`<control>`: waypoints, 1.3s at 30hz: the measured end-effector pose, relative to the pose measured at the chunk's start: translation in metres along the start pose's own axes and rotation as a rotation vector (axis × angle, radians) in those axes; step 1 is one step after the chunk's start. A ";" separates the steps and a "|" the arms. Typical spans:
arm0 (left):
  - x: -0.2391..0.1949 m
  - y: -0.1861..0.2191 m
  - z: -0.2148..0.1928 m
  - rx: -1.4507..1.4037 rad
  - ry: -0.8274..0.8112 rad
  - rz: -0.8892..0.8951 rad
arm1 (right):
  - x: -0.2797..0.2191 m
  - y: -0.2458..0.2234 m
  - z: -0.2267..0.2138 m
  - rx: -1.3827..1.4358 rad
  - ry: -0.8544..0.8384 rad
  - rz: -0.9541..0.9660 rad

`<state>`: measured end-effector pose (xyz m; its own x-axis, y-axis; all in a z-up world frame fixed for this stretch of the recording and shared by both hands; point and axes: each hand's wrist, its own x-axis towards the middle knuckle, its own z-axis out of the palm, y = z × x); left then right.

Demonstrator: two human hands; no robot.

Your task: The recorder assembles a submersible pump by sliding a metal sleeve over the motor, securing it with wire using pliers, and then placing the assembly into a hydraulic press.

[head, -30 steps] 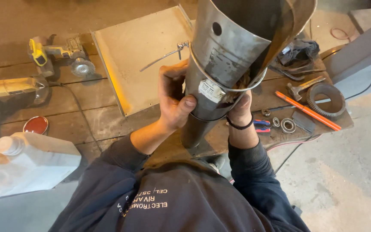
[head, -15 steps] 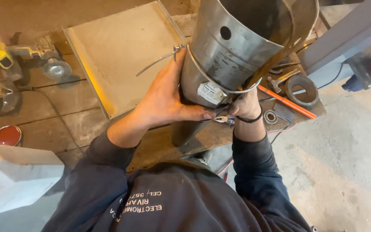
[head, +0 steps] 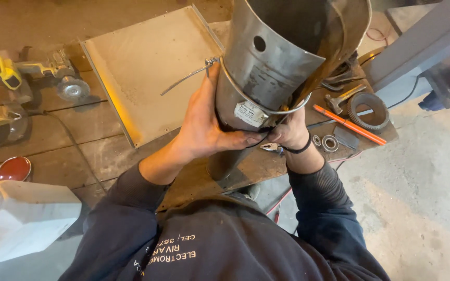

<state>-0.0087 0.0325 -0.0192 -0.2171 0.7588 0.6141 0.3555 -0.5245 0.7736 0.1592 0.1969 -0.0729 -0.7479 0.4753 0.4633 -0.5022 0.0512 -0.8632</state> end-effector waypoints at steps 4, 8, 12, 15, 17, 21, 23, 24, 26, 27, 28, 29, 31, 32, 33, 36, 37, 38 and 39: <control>-0.003 -0.006 0.004 -0.080 0.012 -0.034 | 0.004 -0.001 -0.002 -0.026 -0.062 -0.062; -0.011 -0.037 0.013 -0.202 0.066 -0.019 | -0.001 0.033 -0.007 0.154 0.182 0.154; -0.020 -0.049 0.021 -0.265 0.089 0.034 | -0.019 0.083 -0.023 0.119 0.268 0.015; -0.033 -0.068 0.023 -0.278 0.083 0.032 | -0.033 0.096 -0.020 -0.030 0.169 -0.144; -0.041 -0.080 0.027 -0.348 0.087 0.019 | -0.043 0.102 -0.019 -0.013 0.105 -0.174; -0.047 -0.089 0.031 -0.393 0.077 -0.010 | -0.054 0.112 -0.017 0.011 0.183 -0.150; -0.050 -0.089 0.030 -0.443 0.061 -0.039 | -0.057 0.111 -0.013 0.016 0.186 -0.131; -0.049 -0.088 0.026 -0.452 0.043 -0.039 | -0.055 0.105 -0.010 0.007 0.203 -0.139; -0.044 -0.087 0.018 -0.411 0.039 -0.002 | -0.045 0.091 -0.008 -0.077 0.097 -0.148; -0.033 -0.083 0.008 -0.419 0.028 0.008 | -0.033 0.073 -0.001 -0.089 0.104 -0.158; -0.023 -0.077 -0.002 -0.520 0.081 0.052 | -0.021 0.056 0.007 -0.063 0.270 -0.109; -0.012 -0.072 -0.012 -0.623 0.133 0.097 | -0.009 0.039 0.015 -0.036 0.436 -0.063; 0.014 -0.037 -0.050 -0.606 0.062 0.135 | 0.003 0.001 0.012 -0.051 0.317 -0.237; 0.026 -0.019 -0.069 -0.579 0.004 0.171 | 0.009 -0.019 0.012 -0.061 0.187 -0.399; 0.043 0.002 -0.075 -0.580 0.002 0.175 | 0.016 -0.042 0.018 -0.064 0.186 -0.403; 0.083 0.046 -0.087 -0.526 -0.132 0.151 | 0.038 -0.090 0.032 -0.065 -0.029 -0.439; 0.095 0.051 -0.086 -0.495 -0.215 0.123 | 0.044 -0.096 0.030 -0.080 -0.034 -0.386; 0.106 0.054 -0.084 -0.464 -0.295 0.090 | 0.049 -0.100 0.028 -0.094 -0.040 -0.329; 0.109 0.057 -0.074 -0.458 -0.284 0.087 | 0.050 -0.096 0.025 -0.087 -0.049 -0.324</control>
<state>-0.0797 0.0566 0.1030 0.0721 0.7464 0.6615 -0.0852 -0.6562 0.7497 0.1590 0.1938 0.0380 -0.5768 0.3791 0.7236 -0.6800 0.2680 -0.6824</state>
